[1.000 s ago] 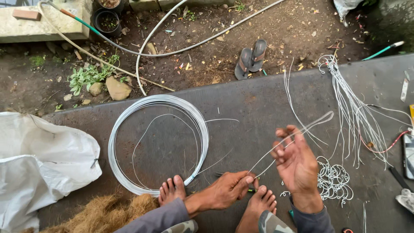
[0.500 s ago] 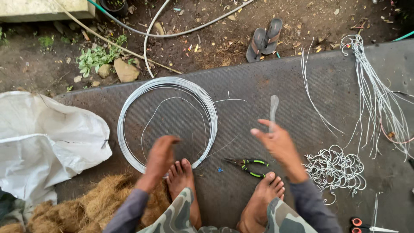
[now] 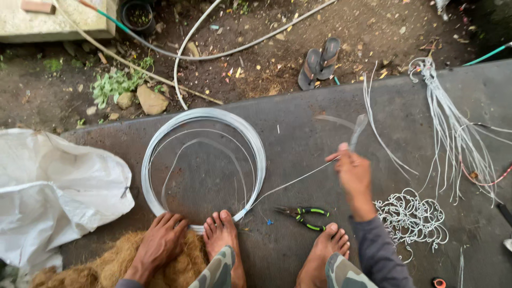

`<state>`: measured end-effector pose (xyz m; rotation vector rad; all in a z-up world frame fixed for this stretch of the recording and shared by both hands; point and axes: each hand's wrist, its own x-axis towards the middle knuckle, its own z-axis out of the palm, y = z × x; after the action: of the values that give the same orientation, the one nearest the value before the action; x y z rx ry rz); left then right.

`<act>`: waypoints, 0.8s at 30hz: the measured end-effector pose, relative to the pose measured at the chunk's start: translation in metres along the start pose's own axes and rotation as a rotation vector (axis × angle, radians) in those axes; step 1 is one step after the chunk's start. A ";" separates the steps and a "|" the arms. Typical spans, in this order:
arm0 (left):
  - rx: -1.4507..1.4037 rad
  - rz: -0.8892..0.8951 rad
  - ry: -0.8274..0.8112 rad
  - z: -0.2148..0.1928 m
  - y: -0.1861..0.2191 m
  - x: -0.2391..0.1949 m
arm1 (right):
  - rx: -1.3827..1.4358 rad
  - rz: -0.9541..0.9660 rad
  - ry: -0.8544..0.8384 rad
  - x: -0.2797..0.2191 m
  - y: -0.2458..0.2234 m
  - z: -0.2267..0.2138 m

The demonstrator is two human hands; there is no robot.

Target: The person sits on a mat and repeatedly cuts lengths of wire from a coil using pliers. They then bend each piece by hand into a loop and twist the end to secure it, placing the finished pieces in a pile.

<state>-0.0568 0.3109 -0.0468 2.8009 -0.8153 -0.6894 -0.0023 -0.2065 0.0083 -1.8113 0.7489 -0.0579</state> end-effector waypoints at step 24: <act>-1.818 0.379 0.009 -0.267 0.243 0.216 | -0.424 -0.493 0.194 -0.073 -0.147 -0.003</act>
<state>0.1147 -0.0075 0.1681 0.9787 -0.2879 -0.7151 0.0057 -0.1451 0.1603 -2.3903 0.4491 -0.4309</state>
